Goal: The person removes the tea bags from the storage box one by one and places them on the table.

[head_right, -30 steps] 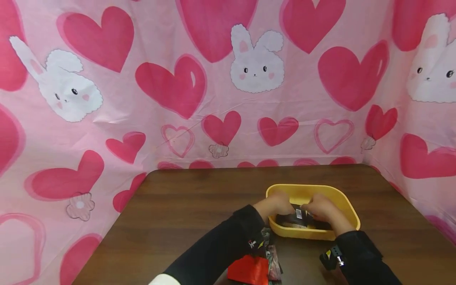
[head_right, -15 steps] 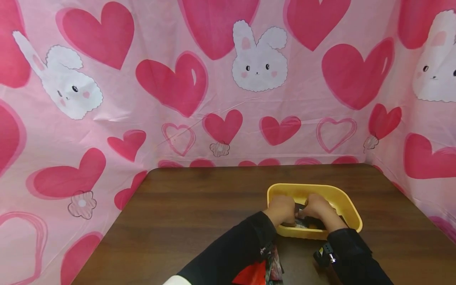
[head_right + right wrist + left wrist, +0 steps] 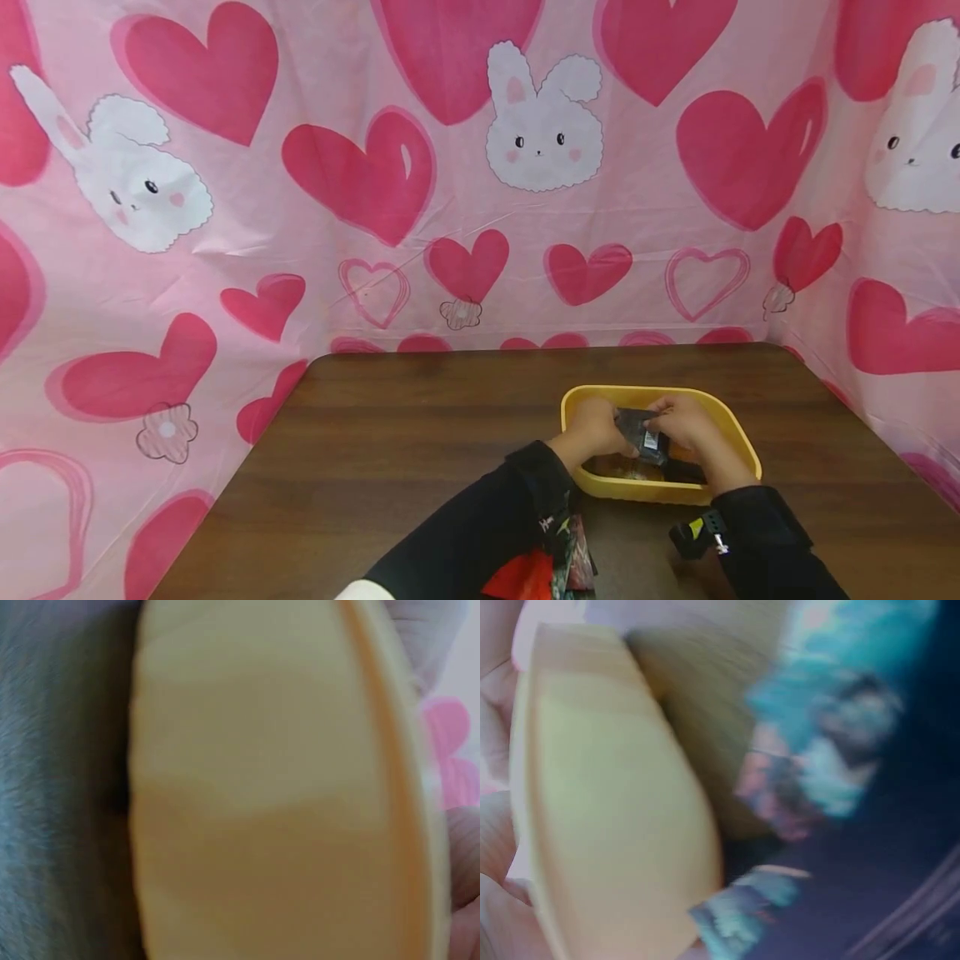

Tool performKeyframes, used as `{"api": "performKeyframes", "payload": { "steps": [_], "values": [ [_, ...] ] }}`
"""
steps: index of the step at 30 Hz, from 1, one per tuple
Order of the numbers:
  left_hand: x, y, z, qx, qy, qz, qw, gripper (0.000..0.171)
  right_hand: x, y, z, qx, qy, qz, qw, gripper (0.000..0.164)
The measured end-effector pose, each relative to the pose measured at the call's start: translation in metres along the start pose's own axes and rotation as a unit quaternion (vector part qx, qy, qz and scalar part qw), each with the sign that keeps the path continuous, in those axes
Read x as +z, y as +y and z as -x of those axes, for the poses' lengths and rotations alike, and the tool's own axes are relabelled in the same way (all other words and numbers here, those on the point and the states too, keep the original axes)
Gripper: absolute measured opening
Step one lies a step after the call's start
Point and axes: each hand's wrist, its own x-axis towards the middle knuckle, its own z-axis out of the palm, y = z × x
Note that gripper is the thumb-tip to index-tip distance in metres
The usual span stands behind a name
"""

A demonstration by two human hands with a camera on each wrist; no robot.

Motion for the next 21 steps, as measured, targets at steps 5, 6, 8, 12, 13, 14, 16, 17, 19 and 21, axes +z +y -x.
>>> {"api": "performKeyframes", "payload": {
  "steps": [5,6,8,12,13,14,16,17,19,21],
  "values": [
    [-0.02,-0.008,0.006,-0.02,0.016,0.146,0.989,0.015,-0.009,-0.006,0.014,-0.003,-0.01,-0.059,0.998,0.038],
    [-0.024,-0.012,0.007,-0.025,0.015,0.186,0.9822,0.011,-0.009,-0.008,0.018,-0.006,-0.014,-0.064,0.998,0.039],
    [-0.031,-0.021,0.012,-0.033,0.006,0.266,0.9634,0.01,-0.008,-0.014,0.024,-0.015,-0.023,-0.077,0.997,0.04],
    [-0.042,-0.044,0.023,-0.024,-0.038,0.399,0.9157,0.013,0.002,-0.025,0.037,-0.036,-0.047,-0.11,0.992,0.041],
    [-0.045,-0.05,0.027,-0.021,-0.048,0.416,0.9077,0.013,0.005,-0.028,0.041,-0.039,-0.057,-0.123,0.99,0.04],
    [-0.047,-0.056,0.031,-0.017,-0.059,0.43,0.9008,0.013,0.009,-0.031,0.044,-0.044,-0.069,-0.133,0.988,0.039],
    [-0.05,-0.068,0.041,-0.009,-0.08,0.449,0.8898,0.013,0.015,-0.036,0.051,-0.051,-0.092,-0.145,0.984,0.039],
    [-0.051,-0.074,0.047,-0.006,-0.089,0.456,0.8853,0.014,0.019,-0.037,0.055,-0.053,-0.101,-0.146,0.983,0.038],
    [-0.053,-0.086,0.058,-0.004,-0.107,0.473,0.8745,0.021,0.026,-0.039,0.062,-0.058,-0.127,-0.158,0.978,0.039],
    [-0.052,-0.097,0.07,-0.004,-0.124,0.486,0.8651,0.03,0.034,-0.038,0.068,-0.065,-0.152,-0.171,0.971,0.04]
  ]
}}
